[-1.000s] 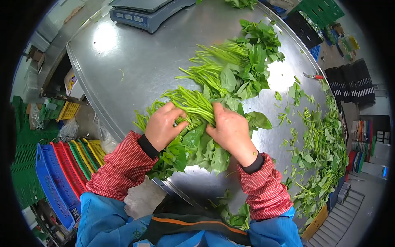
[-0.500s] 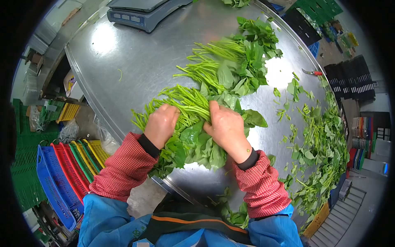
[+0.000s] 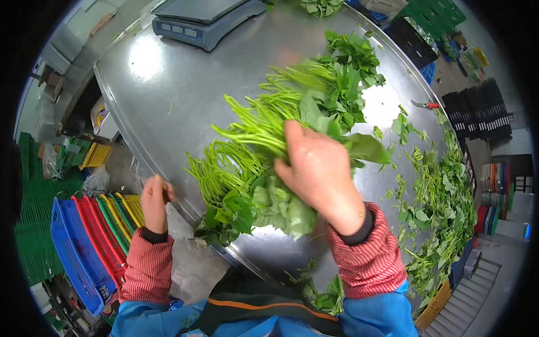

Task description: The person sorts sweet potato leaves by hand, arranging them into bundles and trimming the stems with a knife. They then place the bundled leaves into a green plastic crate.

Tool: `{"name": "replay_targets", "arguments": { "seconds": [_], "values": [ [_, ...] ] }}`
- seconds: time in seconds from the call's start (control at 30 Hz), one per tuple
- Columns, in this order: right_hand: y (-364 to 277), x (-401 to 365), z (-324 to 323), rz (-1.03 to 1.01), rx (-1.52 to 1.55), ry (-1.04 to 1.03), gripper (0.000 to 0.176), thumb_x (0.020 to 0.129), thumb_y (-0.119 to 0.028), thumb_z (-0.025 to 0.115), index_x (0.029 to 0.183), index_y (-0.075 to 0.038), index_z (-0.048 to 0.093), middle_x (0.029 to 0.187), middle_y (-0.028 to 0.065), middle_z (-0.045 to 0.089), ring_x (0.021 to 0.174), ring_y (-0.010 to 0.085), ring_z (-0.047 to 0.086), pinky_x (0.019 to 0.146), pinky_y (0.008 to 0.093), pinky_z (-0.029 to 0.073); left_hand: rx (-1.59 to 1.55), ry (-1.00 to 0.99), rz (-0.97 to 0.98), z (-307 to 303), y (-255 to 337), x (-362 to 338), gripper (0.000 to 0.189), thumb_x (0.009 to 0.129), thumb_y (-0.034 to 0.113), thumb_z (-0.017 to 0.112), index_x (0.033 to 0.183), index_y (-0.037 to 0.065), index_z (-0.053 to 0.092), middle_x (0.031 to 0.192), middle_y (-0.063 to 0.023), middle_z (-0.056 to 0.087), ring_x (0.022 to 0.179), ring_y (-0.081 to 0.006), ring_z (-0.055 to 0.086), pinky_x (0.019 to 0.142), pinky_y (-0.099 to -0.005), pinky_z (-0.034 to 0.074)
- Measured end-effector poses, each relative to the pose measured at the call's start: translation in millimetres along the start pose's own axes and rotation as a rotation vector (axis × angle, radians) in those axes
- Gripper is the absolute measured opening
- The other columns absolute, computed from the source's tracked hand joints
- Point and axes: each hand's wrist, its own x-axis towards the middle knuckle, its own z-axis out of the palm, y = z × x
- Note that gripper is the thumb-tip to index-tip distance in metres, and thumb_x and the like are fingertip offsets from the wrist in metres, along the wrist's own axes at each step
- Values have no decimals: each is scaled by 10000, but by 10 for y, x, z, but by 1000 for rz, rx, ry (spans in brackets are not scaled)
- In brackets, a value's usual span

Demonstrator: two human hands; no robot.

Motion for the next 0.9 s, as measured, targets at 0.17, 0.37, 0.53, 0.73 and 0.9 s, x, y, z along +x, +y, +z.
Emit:
{"name": "replay_targets", "arguments": {
  "seconds": [0.17, 0.37, 0.53, 0.73, 0.9],
  "values": [
    [-86, 140, 932, -31, 6, -6, 880, 646, -395, 796, 1304, 42, 410, 979, 193, 528, 932, 335, 556, 771, 389, 489, -210, -117, -317, 205, -250, -255, 266, 965, 270, 520, 1047, 18, 535, 918, -43, 602, 779, -96, 558, 687, -242, 469],
    [-100, 5, 757, -8, 174, 104, 941, 639, -416, 794, 1354, 30, 374, 1037, 204, 488, 986, 347, 509, 885, 421, 426, -396, -357, -428, 741, -143, -368, 373, 950, 249, 542, 1229, 8, 488, 1077, -77, 615, 928, -164, 614, 805, -302, 507],
    [47, -19, 964, -51, -23, -7, 830, 694, -371, 749, 1358, -21, 395, 1038, 179, 502, 961, 323, 524, 848, 411, 425, -494, -418, -364, 1140, -53, -289, 386, 924, 133, 571, 1267, 4, 449, 1159, -76, 578, 1006, -164, 581, 846, -302, 492],
    [447, 326, 1024, 6, -151, 20, 678, 741, -237, 701, 1327, -32, 429, 978, 151, 528, 947, 301, 538, 789, 412, 426, -614, -501, -327, 1713, -71, 203, 343, 931, 34, 505, 1268, 3, 452, 1164, -73, 578, 1008, -173, 580, 853, -307, 489],
    [1115, 866, 1039, 26, -325, 111, 545, 763, -116, 588, 1291, -61, 460, 952, 160, 548, 912, 312, 570, 752, 413, 460, -655, -458, -231, 2551, -59, 804, 347, 925, 58, 523, 1263, 10, 466, 1154, -69, 582, 999, -179, 578, 854, -318, 485]
  ]
}}
